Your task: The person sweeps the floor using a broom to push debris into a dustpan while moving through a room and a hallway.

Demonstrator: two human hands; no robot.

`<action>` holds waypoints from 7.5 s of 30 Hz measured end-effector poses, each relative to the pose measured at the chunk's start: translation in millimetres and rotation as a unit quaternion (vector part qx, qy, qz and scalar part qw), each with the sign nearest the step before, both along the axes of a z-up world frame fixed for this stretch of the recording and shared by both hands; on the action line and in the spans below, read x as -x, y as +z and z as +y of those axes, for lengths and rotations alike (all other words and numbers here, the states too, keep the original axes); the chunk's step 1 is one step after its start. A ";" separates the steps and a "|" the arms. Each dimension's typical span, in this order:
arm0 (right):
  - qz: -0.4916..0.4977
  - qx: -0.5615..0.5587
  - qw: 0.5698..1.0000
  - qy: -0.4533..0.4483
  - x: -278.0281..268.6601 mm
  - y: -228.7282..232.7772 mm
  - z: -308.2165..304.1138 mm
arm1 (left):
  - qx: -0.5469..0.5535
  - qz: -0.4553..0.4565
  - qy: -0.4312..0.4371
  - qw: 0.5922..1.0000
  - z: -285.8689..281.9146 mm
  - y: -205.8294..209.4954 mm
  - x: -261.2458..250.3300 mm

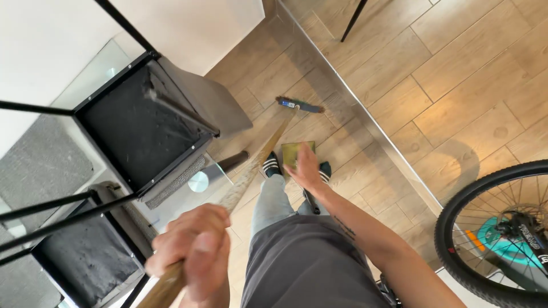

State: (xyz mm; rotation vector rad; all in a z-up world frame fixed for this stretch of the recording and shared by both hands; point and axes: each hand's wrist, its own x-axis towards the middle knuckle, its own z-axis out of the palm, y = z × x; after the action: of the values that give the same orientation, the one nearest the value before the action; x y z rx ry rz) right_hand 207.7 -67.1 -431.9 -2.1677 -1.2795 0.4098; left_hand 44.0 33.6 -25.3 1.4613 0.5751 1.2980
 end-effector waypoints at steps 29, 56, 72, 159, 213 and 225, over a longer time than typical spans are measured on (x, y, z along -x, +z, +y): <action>0.196 -0.179 0.953 0.148 -50.1 62.2 208.7 | 0.060 0.228 0.060 0.970 38.9 -81.1 -55.5; 0.216 0.552 0.789 0.163 39.8 -66.0 -88.6 | 0.201 0.054 0.192 0.959 5.6 28.9 55.9; 0.434 0.439 0.764 -0.187 201.7 -73.3 -196.6 | 0.019 0.074 -0.048 0.996 59.8 7.6 126.5; 0.678 0.100 0.601 -0.412 191.9 7.8 -248.3 | 0.000 0.023 -0.122 0.992 21.6 2.6 149.0; 0.241 0.339 0.884 -0.212 -699.0 136.4 -27.9 | -0.071 -0.053 -0.341 0.936 137.4 182.8 -822.9; 0.011 -0.196 0.891 -0.410 -820.3 217.0 28.4 | -0.045 0.172 -0.420 0.890 42.3 77.9 -894.8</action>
State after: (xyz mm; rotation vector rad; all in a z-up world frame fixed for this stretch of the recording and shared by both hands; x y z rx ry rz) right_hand 1028.0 -38.7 -214.9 -2.0970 -0.2945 -0.1639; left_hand 938.7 75.9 52.6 1.7465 0.0545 0.3864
